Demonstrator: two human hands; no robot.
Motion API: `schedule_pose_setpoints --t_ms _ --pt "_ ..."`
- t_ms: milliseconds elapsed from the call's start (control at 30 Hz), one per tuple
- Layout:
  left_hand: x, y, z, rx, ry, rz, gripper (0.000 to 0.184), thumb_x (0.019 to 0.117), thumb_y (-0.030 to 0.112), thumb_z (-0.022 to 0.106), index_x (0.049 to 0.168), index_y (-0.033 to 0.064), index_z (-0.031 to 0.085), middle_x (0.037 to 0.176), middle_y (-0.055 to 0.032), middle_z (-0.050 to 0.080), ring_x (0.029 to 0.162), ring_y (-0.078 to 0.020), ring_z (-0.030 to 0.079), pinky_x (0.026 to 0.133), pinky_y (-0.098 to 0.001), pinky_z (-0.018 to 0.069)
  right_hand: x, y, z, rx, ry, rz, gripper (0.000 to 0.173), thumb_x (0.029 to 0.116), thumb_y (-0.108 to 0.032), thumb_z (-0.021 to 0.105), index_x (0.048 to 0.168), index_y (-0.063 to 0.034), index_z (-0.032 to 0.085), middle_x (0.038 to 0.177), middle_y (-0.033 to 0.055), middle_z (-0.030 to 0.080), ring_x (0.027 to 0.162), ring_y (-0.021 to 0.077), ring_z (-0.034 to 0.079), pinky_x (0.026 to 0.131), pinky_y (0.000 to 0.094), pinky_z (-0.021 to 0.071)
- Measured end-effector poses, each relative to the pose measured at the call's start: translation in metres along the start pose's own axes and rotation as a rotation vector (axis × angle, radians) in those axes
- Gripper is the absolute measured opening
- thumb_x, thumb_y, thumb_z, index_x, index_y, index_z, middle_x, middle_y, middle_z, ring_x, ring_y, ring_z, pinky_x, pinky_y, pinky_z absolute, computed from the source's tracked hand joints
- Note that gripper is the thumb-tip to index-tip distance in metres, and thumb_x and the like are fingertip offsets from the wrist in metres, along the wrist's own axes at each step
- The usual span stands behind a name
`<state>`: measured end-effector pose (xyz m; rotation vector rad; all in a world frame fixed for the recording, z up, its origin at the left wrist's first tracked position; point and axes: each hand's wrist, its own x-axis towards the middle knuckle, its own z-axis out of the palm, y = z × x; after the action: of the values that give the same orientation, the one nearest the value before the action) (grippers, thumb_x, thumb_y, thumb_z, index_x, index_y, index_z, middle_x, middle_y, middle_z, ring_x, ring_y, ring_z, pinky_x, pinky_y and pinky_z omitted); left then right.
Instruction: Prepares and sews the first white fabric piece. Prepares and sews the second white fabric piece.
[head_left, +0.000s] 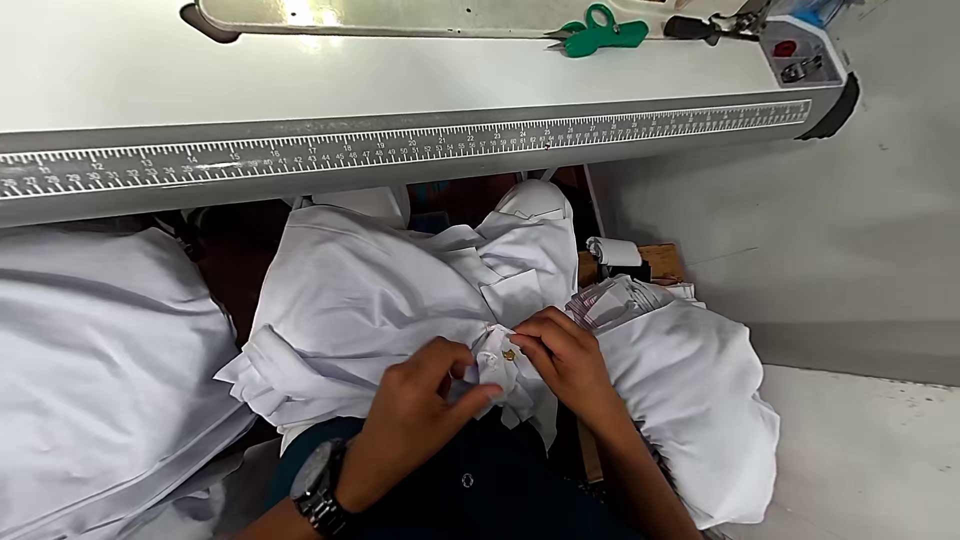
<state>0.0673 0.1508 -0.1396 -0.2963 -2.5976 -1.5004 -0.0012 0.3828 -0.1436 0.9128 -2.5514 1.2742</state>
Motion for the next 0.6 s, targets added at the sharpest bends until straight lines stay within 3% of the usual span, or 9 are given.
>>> schedule_pose_setpoints --t_ms 67,133,233,300,367,400,433,500,600 --pt "-0.005 -0.003 0.015 0.091 -0.030 -0.054 0.040 0.0926 0.050 0.071 0.100 0.0108 0.068 0.078 0.0037 0.064 0.056 -0.0047 0.055 0.050 -0.0245 0.0506 0.007 -0.003 -0.005 -0.014 -0.053 -0.015 0.010 0.0984 -0.014 0.068 0.097 -0.0065 0.074 0.094 0.0022 0.067 0.079 0.0058 0.065 0.069 0.0207 0.0575" --pt "0.000 -0.007 0.022 0.084 0.007 -0.042 0.025 0.0971 0.035 0.065 0.099 0.0111 0.072 0.086 0.0024 0.066 0.064 -0.0065 0.061 0.056 -0.0277 0.0552 0.014 -0.005 -0.010 -0.037 -0.106 -0.027 0.011 0.0989 -0.017 0.068 0.097 -0.0083 0.074 0.092 0.0009 0.067 0.077 0.0055 0.065 0.066 0.0211 0.0569" --pt "0.017 0.000 0.005 -0.286 -0.020 -0.124 0.011 0.0982 0.015 0.062 0.102 0.0094 0.070 0.097 0.0013 0.069 0.082 -0.0088 0.069 0.072 -0.0289 0.0625 0.026 -0.006 -0.026 -0.028 -0.169 -0.011 0.011 0.0990 -0.017 0.067 0.096 -0.0093 0.073 0.090 -0.0005 0.066 0.074 0.0049 0.063 0.065 0.0215 0.0562" --pt "0.028 0.004 -0.015 -0.409 -0.053 -0.214 0.008 0.0989 0.011 0.060 0.103 0.0102 0.067 0.087 0.0000 0.073 0.072 -0.0109 0.070 0.065 -0.0289 0.0609 0.033 -0.003 -0.035 0.037 -0.220 0.017 0.008 0.0975 -0.014 0.068 0.095 -0.0084 0.073 0.088 -0.0011 0.065 0.073 0.0041 0.061 0.065 0.0200 0.0548" --pt "0.039 0.000 -0.034 -0.252 -0.099 -0.143 0.008 0.1008 0.016 0.059 0.104 0.0131 0.067 0.078 0.0034 0.071 0.059 -0.0069 0.065 0.052 -0.0248 0.0573 0.041 0.004 -0.037 0.135 -0.278 0.036 0.009 0.0967 -0.013 0.069 0.094 -0.0059 0.073 0.086 0.0001 0.066 0.072 0.0041 0.060 0.065 0.0191 0.0531" --pt "0.047 -0.003 -0.044 -0.094 -0.120 -0.054 0.011 0.1009 0.020 0.060 0.105 0.0145 0.069 0.080 0.0057 0.071 0.061 -0.0049 0.065 0.054 -0.0252 0.0576 0.045 0.009 -0.035 0.179 -0.307 0.042 0.011 0.0973 -0.014 0.069 0.095 -0.0048 0.073 0.086 0.0010 0.066 0.073 0.0046 0.061 0.067 0.0195 0.0530" --pt "0.055 -0.004 -0.053 0.074 -0.128 0.037 0.015 0.1009 0.022 0.060 0.106 0.0147 0.073 0.086 0.0048 0.072 0.070 -0.0071 0.068 0.063 -0.0305 0.0599 0.047 0.014 -0.033 0.214 -0.331 0.053 0.012 0.0978 -0.015 0.068 0.095 -0.0042 0.073 0.086 0.0015 0.066 0.074 0.0049 0.061 0.067 0.0197 0.0532" --pt "0.074 -0.001 -0.059 0.327 -0.054 0.167 0.019 0.1007 0.018 0.061 0.107 0.0103 0.076 0.099 -0.0062 0.073 0.088 -0.0225 0.072 0.076 -0.0469 0.0600 0.048 0.019 -0.028 0.284 -0.362 0.094 0.013 0.0983 -0.014 0.067 0.095 -0.0035 0.073 0.085 0.0019 0.066 0.072 0.0049 0.061 0.065 0.0192 0.0524" --pt "0.088 0.013 -0.038 0.521 0.178 0.236 0.021 0.1021 0.016 0.061 0.115 0.0037 0.072 0.120 -0.0209 0.066 0.112 -0.0414 0.062 0.091 -0.0584 0.0504 0.045 0.023 -0.017 0.383 -0.349 0.179 0.013 0.0984 -0.013 0.067 0.095 -0.0027 0.073 0.082 0.0019 0.066 0.068 0.0047 0.059 0.061 0.0188 0.0508"
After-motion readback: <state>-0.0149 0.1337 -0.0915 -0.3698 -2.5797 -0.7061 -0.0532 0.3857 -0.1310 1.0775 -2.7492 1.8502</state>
